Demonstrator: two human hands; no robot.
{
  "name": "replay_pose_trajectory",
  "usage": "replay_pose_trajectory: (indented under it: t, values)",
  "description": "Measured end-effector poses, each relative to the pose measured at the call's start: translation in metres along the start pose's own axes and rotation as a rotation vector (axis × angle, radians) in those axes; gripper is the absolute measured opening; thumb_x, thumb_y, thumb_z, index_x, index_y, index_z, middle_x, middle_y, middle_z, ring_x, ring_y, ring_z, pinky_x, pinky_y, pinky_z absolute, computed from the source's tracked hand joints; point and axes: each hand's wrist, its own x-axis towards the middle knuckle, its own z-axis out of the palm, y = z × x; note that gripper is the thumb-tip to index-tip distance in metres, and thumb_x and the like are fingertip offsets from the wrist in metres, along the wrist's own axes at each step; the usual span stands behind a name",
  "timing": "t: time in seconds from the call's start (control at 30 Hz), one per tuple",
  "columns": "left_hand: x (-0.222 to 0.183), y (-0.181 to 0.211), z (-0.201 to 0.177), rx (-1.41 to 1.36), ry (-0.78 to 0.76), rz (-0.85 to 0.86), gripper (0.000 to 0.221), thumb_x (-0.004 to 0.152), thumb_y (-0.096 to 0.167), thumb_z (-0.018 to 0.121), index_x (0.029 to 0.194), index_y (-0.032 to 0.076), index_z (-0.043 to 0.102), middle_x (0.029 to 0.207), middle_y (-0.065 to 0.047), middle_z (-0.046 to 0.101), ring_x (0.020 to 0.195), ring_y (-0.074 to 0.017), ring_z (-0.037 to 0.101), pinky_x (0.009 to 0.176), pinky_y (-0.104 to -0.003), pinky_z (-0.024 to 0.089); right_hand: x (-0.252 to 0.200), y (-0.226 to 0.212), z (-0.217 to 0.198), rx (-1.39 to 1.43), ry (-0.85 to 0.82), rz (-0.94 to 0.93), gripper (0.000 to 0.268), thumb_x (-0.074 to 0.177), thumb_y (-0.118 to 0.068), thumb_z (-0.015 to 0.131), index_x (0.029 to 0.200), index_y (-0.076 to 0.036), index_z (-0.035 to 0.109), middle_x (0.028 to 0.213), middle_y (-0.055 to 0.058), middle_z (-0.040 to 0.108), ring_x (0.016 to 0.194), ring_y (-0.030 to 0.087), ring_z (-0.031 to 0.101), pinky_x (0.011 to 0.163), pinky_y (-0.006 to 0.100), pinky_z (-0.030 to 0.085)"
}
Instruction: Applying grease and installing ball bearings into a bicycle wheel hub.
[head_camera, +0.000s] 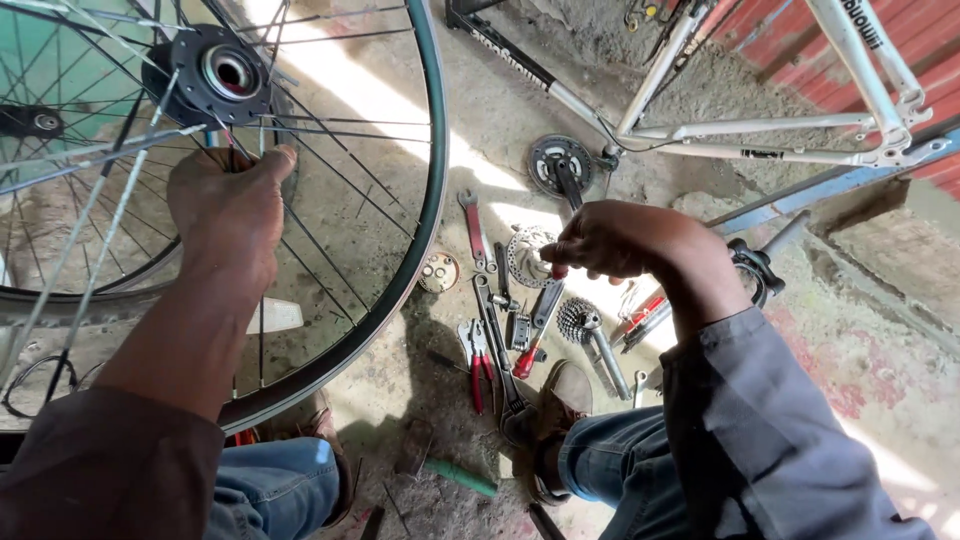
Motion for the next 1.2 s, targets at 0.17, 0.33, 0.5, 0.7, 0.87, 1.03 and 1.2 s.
replay_pose_trajectory:
  t: [0.17,0.33,0.5,0.7,0.87,1.03,1.2]
  values:
    - [-0.008,0.004,-0.007,0.069,0.031,0.014,0.036,0.098,0.02,0.079,0.076,0.014,0.052,0.067,0.002,0.046,0.051,-0.0088,0.042,0.05,-0.028,0.035,0.016,0.012,-0.004,0.056,0.096,-0.113,0.039,0.101,-0.042,0.058,0.101,-0.017,0.088,0.078,0.009,0.063,0.071,0.025,0.053,0.069,0.039,0.044]
    - [-0.01,0.002,-0.008,0.084,0.032,0.06,0.035,0.094,0.02,0.078,0.071,0.016,0.053,0.061,-0.001,0.047,0.048,-0.0097,0.048,0.053,-0.028,0.034,0.049,0.022,-0.008,0.035,0.287,-0.192,0.036,0.098,-0.043,0.057,0.109,-0.019,0.081,0.114,0.015,0.078,0.11,0.04,0.072,0.095,0.051,0.056]
    - [-0.015,-0.001,0.007,0.126,0.007,0.099,0.033,0.091,0.034,0.083,0.081,0.009,0.065,0.07,-0.012,0.06,0.065,-0.0267,0.067,0.057,-0.041,0.045,0.023,0.007,-0.018,0.247,0.837,-0.382,0.02,0.095,-0.039,0.073,0.109,-0.026,0.077,0.092,0.005,0.076,0.092,0.031,0.073,0.081,0.046,0.056]
    - [-0.027,-0.021,0.045,-0.088,-0.057,0.043,0.041,0.079,0.033,0.085,0.07,0.0,0.063,0.058,-0.017,0.057,0.055,-0.0252,0.062,0.054,-0.042,0.048,-0.011,-0.037,-0.007,1.067,0.738,-1.013,0.027,0.101,-0.01,0.064,0.123,0.007,0.064,0.09,0.02,0.072,0.073,0.024,0.073,0.056,0.028,0.06]
    - [-0.042,-0.003,0.057,0.022,-0.186,0.007,0.034,0.087,0.034,0.079,0.072,0.007,0.064,0.062,-0.017,0.06,0.061,-0.0289,0.063,0.058,-0.043,0.044,0.0,-0.06,0.009,1.189,0.58,-1.156,0.034,0.099,-0.013,0.061,0.126,0.006,0.064,0.082,0.023,0.072,0.066,0.028,0.074,0.052,0.03,0.059]
    - [-0.063,0.04,0.048,0.144,-0.258,-0.056,0.038,0.089,0.032,0.083,0.072,0.007,0.061,0.065,-0.004,0.055,0.053,-0.017,0.049,0.058,-0.035,0.049,-0.024,-0.083,0.022,1.252,0.413,-1.102,0.035,0.1,-0.015,0.058,0.129,0.003,0.064,0.077,0.014,0.068,0.056,0.02,0.064,0.046,0.03,0.051]
    - [-0.064,0.036,0.051,-0.09,-0.31,0.102,0.024,0.09,0.014,0.076,0.072,0.001,0.067,0.062,-0.005,0.058,0.054,-0.0138,0.047,0.054,-0.031,0.042,-0.039,-0.105,0.049,1.334,0.513,-0.996,0.03,0.102,-0.02,0.053,0.123,-0.004,0.068,0.061,0.006,0.06,0.047,0.017,0.055,0.043,0.033,0.049]
